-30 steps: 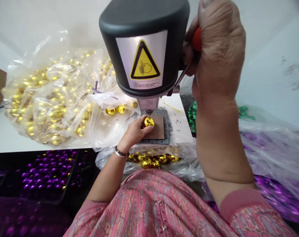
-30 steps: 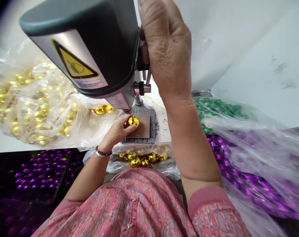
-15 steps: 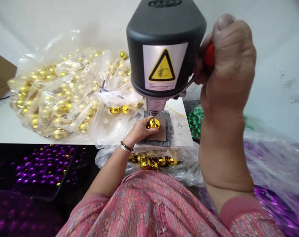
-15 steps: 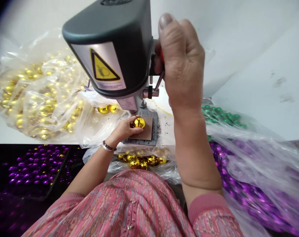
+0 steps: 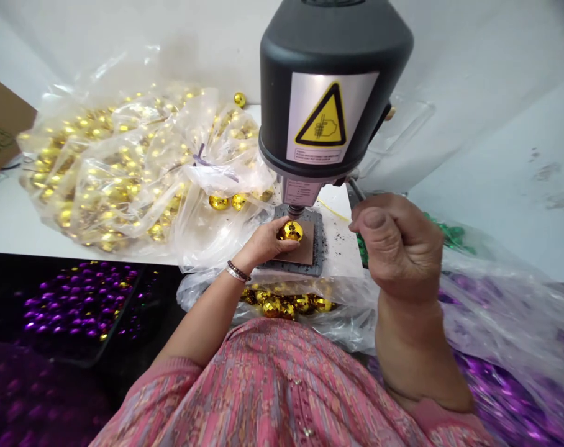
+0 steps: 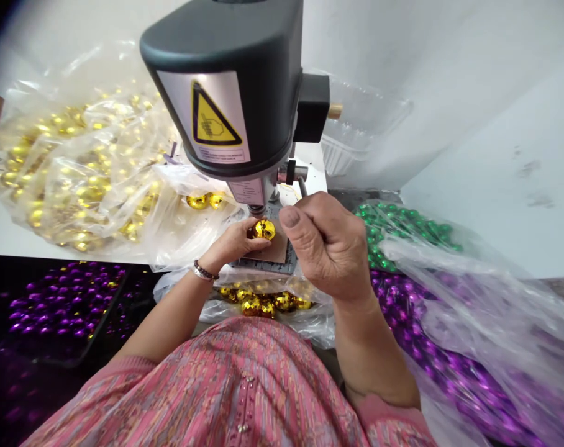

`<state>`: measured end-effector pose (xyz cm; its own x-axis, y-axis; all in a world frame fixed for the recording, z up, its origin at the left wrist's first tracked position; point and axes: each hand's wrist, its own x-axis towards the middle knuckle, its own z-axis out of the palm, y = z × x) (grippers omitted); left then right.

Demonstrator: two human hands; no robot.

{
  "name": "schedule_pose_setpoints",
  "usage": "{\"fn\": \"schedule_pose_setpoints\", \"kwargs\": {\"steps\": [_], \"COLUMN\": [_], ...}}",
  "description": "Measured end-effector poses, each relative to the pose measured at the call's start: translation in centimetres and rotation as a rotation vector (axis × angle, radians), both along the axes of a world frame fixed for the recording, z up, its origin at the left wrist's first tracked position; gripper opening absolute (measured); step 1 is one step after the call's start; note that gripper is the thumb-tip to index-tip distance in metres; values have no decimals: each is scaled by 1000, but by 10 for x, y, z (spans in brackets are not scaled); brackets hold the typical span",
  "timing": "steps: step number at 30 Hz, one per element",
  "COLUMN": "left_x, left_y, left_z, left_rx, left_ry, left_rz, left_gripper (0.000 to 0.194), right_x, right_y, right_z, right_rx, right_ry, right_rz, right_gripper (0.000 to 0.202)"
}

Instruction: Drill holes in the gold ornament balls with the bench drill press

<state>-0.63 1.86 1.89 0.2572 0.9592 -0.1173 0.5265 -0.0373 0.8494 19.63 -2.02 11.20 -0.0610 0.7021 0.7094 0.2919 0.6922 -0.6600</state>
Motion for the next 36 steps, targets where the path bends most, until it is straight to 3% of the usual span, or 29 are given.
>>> {"fn": "schedule_pose_setpoints", "kwargs": {"steps": [7,18,31,36], "left_x": [-2,-6,6,7], "left_y": [1,0,0,-3], "left_z": [0,2,7,3], "left_rx": [-16,8,-3,-7], "left_ry": [8,32,67,50], "left_rz": [-15,-32,62,82], "left_gripper": [56,42,42,35], "right_x": [3,-2,-5,-3], "right_y": [4,7,5,5], "right_z": [-2,9,-4,-6], "right_rx": [68,-13,87,98], "right_ry": [-42,27,57,58], "right_rz": [19,-110,-21,17], "right_gripper": [19,34,18,16]}}
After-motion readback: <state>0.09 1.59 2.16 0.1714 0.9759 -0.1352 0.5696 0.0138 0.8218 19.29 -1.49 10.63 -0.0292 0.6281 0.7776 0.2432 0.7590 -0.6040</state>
